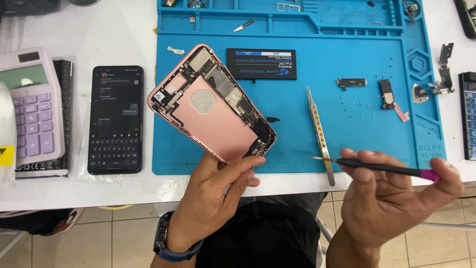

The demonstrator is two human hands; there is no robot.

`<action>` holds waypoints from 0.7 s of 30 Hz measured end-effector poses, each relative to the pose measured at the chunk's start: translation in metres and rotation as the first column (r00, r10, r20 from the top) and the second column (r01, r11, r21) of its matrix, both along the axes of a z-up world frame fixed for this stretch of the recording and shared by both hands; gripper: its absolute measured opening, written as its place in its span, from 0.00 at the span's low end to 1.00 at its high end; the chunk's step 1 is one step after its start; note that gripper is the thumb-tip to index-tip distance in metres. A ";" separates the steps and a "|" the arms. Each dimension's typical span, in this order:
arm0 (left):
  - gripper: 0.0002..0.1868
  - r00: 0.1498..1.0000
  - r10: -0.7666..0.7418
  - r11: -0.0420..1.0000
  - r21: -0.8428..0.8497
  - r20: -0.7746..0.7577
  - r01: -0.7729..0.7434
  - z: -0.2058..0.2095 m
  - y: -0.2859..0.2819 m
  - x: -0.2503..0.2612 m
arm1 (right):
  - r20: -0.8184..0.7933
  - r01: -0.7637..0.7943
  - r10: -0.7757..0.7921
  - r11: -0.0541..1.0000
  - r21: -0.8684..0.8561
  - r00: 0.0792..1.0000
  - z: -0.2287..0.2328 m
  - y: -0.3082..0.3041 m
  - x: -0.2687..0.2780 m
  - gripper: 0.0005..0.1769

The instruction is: The person uses a screwdriver to remove screws from the bottom edge of a disassembled smartphone. They then use tweezers to lift and remove a small black component from the phone's interior.

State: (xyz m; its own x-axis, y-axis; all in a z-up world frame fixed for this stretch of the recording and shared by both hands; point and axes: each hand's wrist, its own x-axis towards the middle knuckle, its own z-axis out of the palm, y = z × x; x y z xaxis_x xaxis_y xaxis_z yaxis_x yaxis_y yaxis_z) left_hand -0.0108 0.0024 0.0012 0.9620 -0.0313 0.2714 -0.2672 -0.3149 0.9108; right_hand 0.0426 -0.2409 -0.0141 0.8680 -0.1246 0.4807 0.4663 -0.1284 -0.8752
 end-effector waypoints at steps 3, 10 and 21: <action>0.17 0.998 0.005 0.999 0.049 0.065 -0.009 0.000 -0.001 0.002 | -0.028 -0.003 0.003 1.000 -0.026 1.000 0.017 0.039 -0.012 0.32; 0.14 0.990 0.073 0.980 0.177 0.124 -0.095 -0.002 -0.002 0.002 | -0.058 -0.094 0.095 0.995 0.010 0.994 0.010 0.059 -0.017 0.34; 0.10 0.992 0.093 0.983 0.147 0.091 -0.106 -0.001 -0.005 0.002 | -0.028 -0.123 0.122 0.992 -0.024 0.992 0.005 0.058 -0.014 0.32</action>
State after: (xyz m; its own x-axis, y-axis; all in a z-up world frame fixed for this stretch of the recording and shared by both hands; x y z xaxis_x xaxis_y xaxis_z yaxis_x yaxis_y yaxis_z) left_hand -0.0086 -0.0024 0.0005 0.9366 0.0167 0.3500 -0.3004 -0.4759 0.8266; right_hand 0.0290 -0.1834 -0.0087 0.8882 -0.0043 0.4594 0.4570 -0.0946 -0.8844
